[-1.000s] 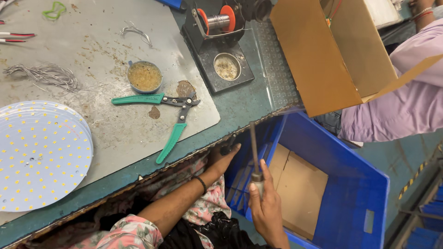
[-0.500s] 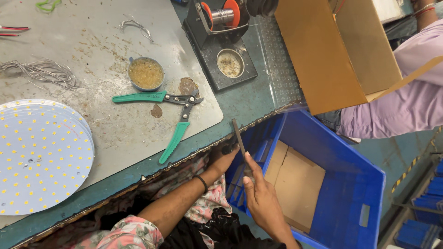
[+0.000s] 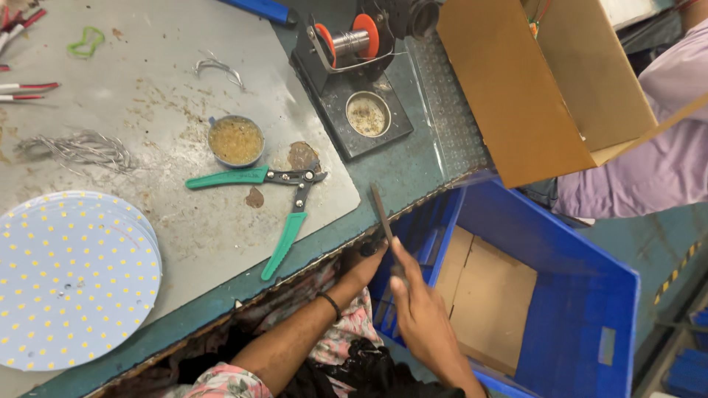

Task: The person uses a soldering iron to attach wires to circular LED modules on a workbench. They handle multiple modules, applying solder to connection points and stacking the finished units.

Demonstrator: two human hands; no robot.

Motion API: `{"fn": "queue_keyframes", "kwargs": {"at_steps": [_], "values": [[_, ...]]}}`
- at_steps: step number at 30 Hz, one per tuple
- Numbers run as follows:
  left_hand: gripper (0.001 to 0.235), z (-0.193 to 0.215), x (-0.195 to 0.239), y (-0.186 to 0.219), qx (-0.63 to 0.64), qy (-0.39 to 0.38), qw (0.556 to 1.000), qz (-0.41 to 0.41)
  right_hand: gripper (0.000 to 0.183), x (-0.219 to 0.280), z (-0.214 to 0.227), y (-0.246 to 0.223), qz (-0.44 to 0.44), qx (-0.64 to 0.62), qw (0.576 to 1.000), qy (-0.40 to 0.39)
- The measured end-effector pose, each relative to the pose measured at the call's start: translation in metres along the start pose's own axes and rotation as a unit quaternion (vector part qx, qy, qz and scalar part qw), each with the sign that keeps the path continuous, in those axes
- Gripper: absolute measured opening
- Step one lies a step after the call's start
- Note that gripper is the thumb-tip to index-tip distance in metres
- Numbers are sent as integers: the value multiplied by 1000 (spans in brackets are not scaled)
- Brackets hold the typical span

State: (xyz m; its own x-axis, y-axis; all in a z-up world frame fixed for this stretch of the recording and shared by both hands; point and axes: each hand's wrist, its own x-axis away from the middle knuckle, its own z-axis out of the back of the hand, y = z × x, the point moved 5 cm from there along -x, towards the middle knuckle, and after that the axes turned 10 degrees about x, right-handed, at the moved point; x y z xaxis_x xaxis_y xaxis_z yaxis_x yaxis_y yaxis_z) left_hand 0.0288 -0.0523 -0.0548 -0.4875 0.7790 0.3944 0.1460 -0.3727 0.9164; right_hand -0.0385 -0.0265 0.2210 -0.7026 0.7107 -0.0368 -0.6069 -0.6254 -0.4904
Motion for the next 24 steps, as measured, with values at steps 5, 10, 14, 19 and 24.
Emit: {"fn": "queue_keyframes", "kwargs": {"at_steps": [5, 10, 14, 19, 24], "values": [[49, -5, -11, 0, 16, 12, 1000, -14, 60, 1, -12, 31, -215, -5, 968, -132], [51, 4, -11, 14, -37, 37, 993, -106, 56, -9, -9, 28, -116, -49, 990, -60], [52, -12, -5, -8, 19, -7, 999, 44, 60, 17, -20, 50, -253, 21, 950, -183], [54, -2, -12, 5, -39, -4, 999, -10, 56, 6, -10, 30, -99, -40, 992, -64], [56, -3, -6, 1, -16, -24, 998, 50, 57, 9, -12, 35, -115, -9, 991, -62]]}}
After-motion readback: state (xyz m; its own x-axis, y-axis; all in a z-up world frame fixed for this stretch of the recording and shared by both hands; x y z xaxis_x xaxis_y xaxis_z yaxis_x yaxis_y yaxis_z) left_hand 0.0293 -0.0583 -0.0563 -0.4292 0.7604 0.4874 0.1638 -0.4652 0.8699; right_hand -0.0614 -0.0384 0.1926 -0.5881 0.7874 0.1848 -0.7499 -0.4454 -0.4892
